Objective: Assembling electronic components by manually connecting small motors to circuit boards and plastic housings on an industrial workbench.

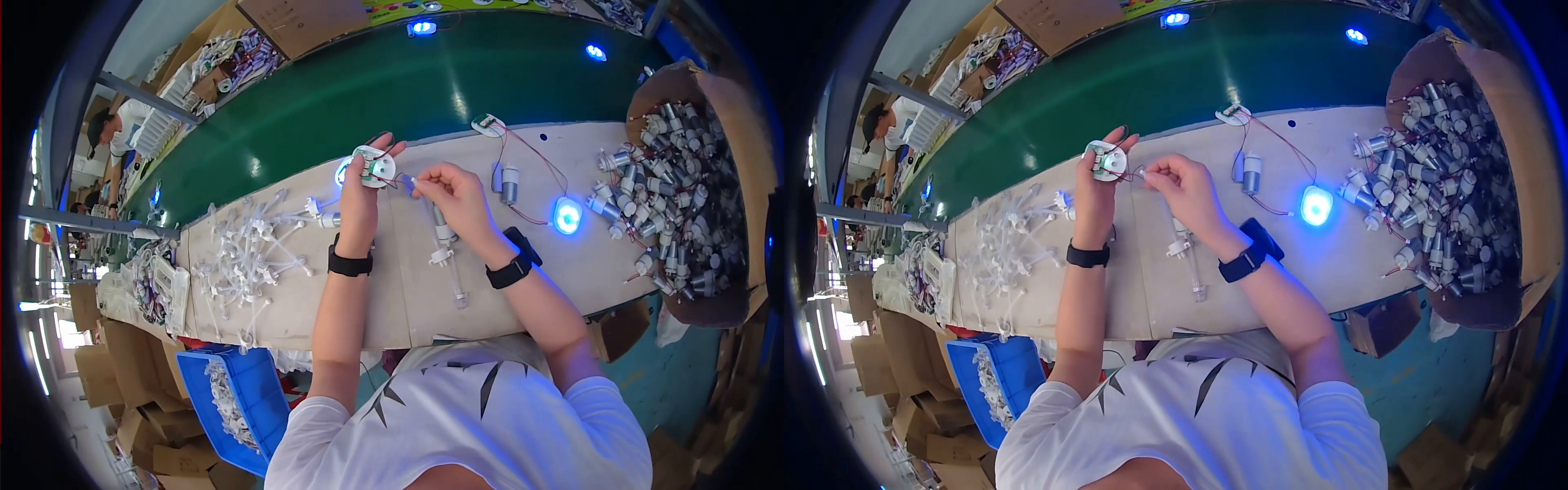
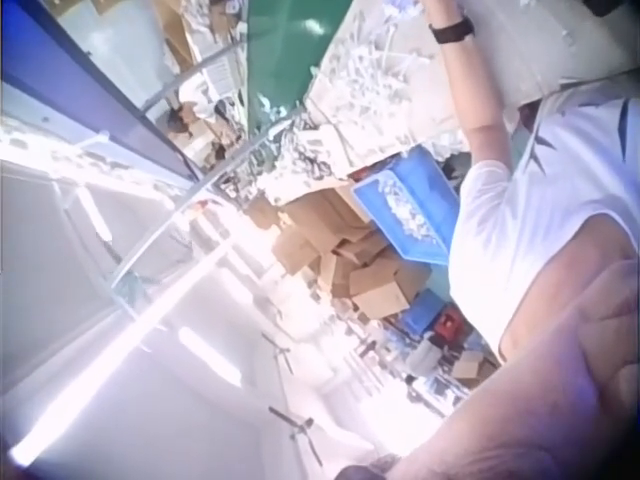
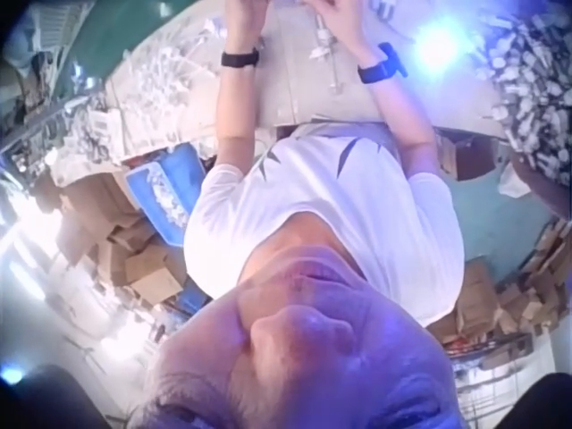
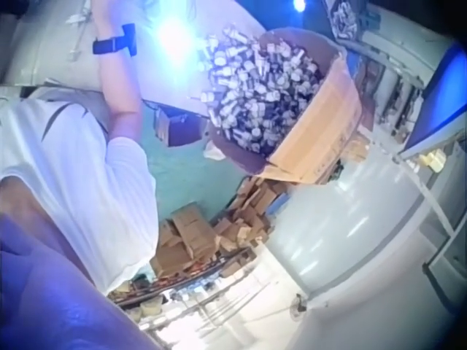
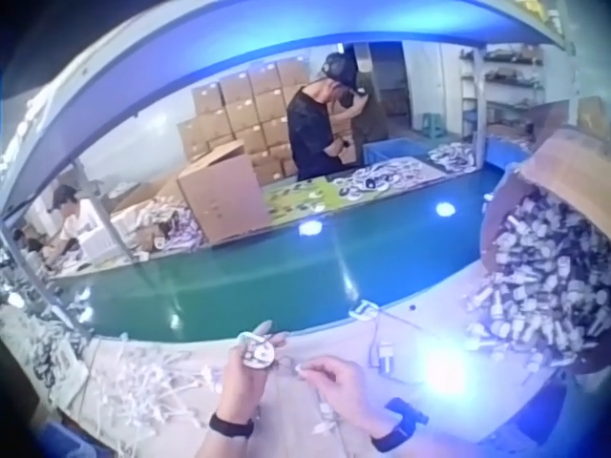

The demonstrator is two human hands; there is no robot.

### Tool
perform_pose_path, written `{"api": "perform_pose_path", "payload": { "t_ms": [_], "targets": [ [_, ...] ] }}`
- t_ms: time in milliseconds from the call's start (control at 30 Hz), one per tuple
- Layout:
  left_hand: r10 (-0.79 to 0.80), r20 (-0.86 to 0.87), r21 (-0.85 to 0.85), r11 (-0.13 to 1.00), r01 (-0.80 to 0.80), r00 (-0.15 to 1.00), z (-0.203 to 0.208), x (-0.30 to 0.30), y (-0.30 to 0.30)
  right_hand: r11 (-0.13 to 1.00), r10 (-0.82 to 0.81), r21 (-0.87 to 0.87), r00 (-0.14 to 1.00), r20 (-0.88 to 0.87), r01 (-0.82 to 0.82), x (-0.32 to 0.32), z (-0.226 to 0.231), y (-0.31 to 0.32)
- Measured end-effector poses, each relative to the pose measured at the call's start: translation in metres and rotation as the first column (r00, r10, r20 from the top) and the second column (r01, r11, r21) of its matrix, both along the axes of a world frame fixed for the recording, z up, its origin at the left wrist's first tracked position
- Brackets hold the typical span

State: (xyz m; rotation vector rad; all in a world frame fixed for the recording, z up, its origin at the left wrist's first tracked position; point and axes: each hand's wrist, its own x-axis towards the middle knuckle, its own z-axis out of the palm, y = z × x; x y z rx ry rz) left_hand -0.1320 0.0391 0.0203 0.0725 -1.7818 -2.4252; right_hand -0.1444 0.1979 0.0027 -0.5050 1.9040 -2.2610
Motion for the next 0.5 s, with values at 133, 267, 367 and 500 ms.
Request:
{"api": "perform_pose_path", "payload": {
  "t_ms": [133, 267, 367, 500],
  "targets": [
    [0.046, 0.063, -0.054, 0.998, -0.043, 0.997, -0.013, 0.009, -0.002, 0.994, 0.02, 0.109, 0.998, -0.053, -0.014, -0.012, 0.007, -0.008],
    [0.024, 0.06, -0.042, 0.999, -0.021, 0.998, -0.015, 0.014, 0.003, 0.968, -0.005, 0.25, 0.996, -0.091, 0.028, -0.011, 0.004, -0.012],
    [0.083, 0.036, -0.097, 0.992, -0.079, 0.996, -0.016, 0.017, 0.002, 0.937, -0.023, 0.341, 0.987, -0.16, 0.077, -0.004, -0.001, -0.013],
    [0.084, 0.082, -0.214, 0.975, -0.065, 0.993, -0.017, 0.021, 0.003, 0.863, -0.103, 0.385, 0.862, -0.497, 0.325, 0.001, -0.002, -0.017]
  ]
}}
